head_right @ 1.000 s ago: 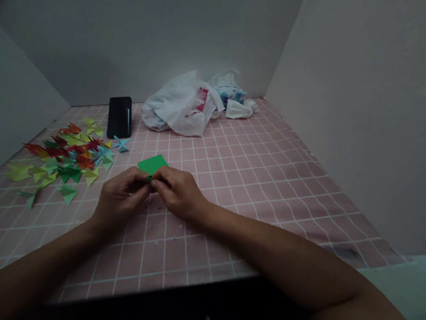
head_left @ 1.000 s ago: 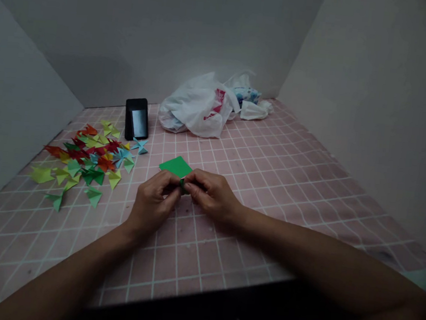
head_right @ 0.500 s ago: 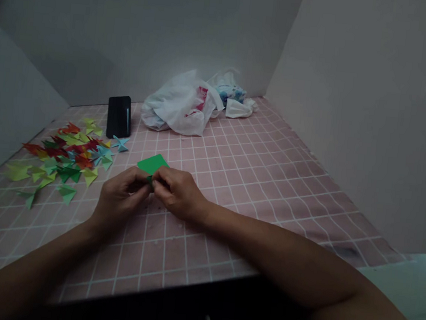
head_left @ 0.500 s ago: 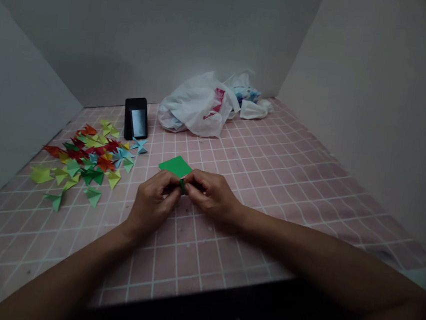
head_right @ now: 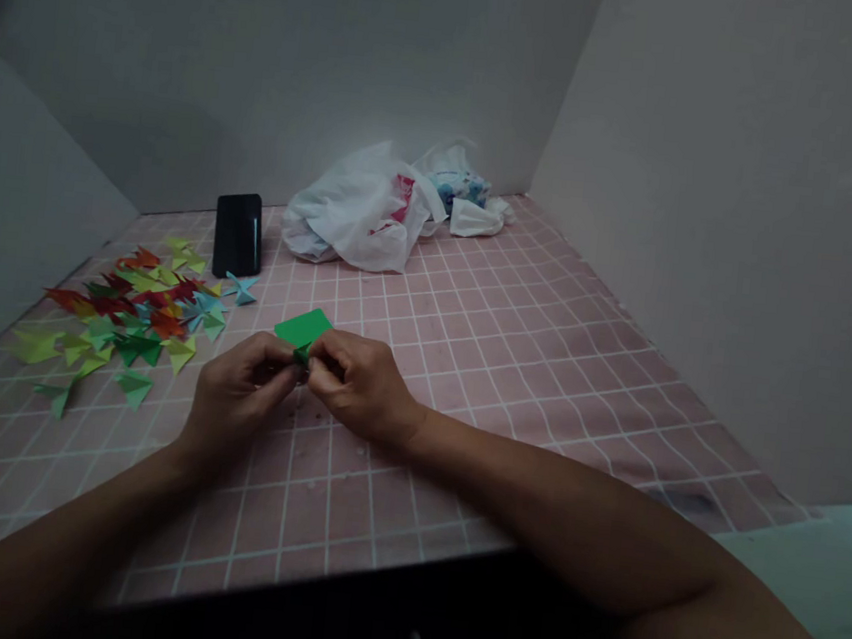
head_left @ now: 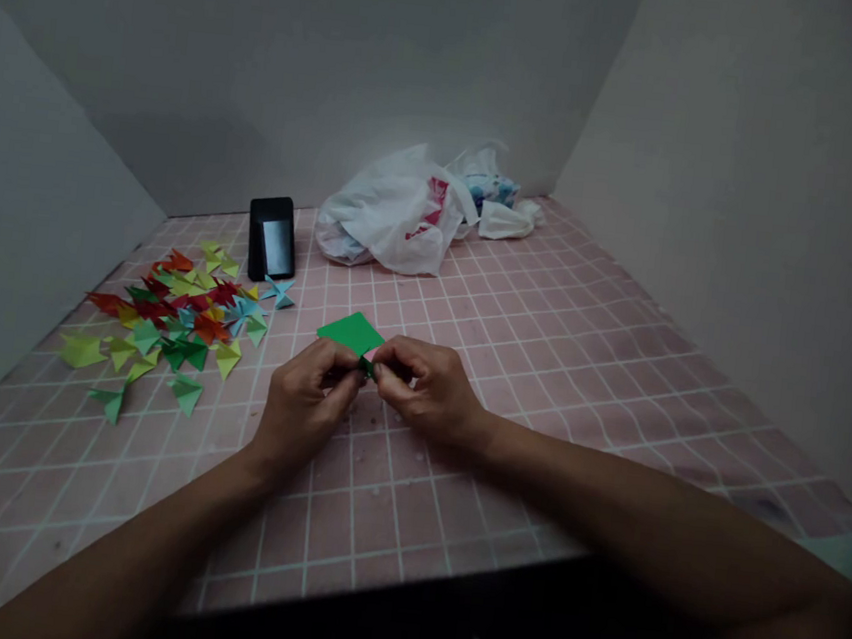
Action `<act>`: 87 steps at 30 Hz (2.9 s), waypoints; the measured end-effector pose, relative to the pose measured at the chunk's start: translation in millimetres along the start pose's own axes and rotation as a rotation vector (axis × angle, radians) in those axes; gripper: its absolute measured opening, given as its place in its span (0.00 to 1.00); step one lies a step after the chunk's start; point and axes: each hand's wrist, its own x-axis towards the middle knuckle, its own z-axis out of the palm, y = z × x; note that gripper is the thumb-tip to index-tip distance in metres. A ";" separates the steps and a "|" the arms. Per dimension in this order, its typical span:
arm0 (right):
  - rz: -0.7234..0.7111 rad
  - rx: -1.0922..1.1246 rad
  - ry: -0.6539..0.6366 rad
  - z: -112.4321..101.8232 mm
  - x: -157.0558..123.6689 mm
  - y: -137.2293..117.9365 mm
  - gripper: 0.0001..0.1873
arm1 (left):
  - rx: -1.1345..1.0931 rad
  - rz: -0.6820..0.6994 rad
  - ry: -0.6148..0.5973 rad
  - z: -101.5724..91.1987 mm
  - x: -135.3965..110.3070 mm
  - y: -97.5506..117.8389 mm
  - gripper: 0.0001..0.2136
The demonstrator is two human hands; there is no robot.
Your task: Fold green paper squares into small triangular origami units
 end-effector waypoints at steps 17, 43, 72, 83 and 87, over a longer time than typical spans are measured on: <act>0.022 0.058 -0.062 -7.2 3.2 -5.0 0.05 | 0.275 0.229 -0.036 -3.2 1.4 -2.6 0.07; 0.307 0.316 -0.074 -4.1 7.4 -3.9 0.04 | 0.639 0.365 -0.071 -5.0 -1.0 -2.3 0.08; 0.362 0.270 -0.085 -3.3 10.3 3.6 0.05 | 0.455 0.251 -0.100 -8.3 2.4 -2.9 0.07; 0.661 0.635 -0.062 -5.7 15.5 16.3 0.05 | -0.045 -0.035 0.065 -8.8 6.2 -10.5 0.05; 0.685 0.696 -0.073 -3.4 13.4 21.3 0.07 | -0.267 -0.249 0.057 -8.1 7.3 -10.7 0.03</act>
